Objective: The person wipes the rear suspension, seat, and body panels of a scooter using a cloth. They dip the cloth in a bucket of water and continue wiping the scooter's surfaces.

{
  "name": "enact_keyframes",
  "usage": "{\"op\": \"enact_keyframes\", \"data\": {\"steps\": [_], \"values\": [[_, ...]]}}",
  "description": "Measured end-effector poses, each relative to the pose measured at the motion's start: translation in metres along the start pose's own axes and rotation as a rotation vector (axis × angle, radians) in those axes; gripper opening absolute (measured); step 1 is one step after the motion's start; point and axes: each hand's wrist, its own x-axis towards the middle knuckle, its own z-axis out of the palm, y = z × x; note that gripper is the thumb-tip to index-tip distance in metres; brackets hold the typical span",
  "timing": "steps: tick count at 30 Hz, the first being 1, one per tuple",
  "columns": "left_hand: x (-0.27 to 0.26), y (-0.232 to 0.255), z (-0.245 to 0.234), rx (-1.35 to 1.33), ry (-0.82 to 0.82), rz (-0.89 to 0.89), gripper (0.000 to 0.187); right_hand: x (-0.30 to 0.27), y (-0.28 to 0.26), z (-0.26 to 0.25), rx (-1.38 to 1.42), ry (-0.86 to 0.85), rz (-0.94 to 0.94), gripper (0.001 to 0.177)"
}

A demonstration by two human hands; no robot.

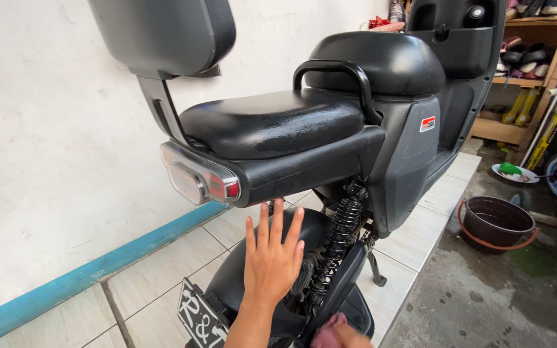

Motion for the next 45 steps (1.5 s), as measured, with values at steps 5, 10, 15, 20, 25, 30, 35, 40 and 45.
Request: {"op": "enact_keyframes", "data": {"steps": [5, 10, 15, 20, 25, 30, 35, 40, 45], "values": [[-0.006, -0.005, 0.013, -0.032, -0.22, 0.019, 0.05, 0.014, -0.117, -0.091, 0.246, 0.35, -0.25, 0.043], [-0.012, -0.008, 0.021, -0.098, -0.205, 0.042, 0.043, 0.069, -0.23, -0.157, -0.19, 0.815, -0.811, 0.051], [-0.001, 0.003, -0.002, -0.217, 0.003, 0.123, 0.056, 0.128, -0.228, -0.162, -0.365, 0.86, -0.774, 0.071], [0.007, 0.025, -0.031, -0.232, 0.093, 0.314, 0.056, 0.102, -0.178, -0.128, -0.381, 0.739, -0.748, 0.083], [0.017, 0.047, -0.044, -0.247, 0.155, 0.402, 0.051, 0.077, -0.154, -0.11, -0.423, 0.678, -0.749, 0.064], [0.024, 0.055, -0.05, -0.231, 0.162, 0.466, 0.047, 0.094, -0.184, -0.151, -0.336, 0.853, -0.86, 0.051], [0.027, 0.05, -0.035, -0.264, 0.134, 0.451, 0.046, 0.158, -0.226, -0.193, -0.392, 0.927, -0.807, 0.053], [0.037, 0.032, 0.003, -0.215, -0.115, 0.189, 0.055, 0.161, -0.211, -0.166, -0.342, 0.97, -0.748, 0.057], [0.034, 0.009, 0.025, 0.051, -0.3, -0.082, 0.069, 0.102, -0.181, -0.12, -0.437, 0.85, -0.656, 0.084]]}}
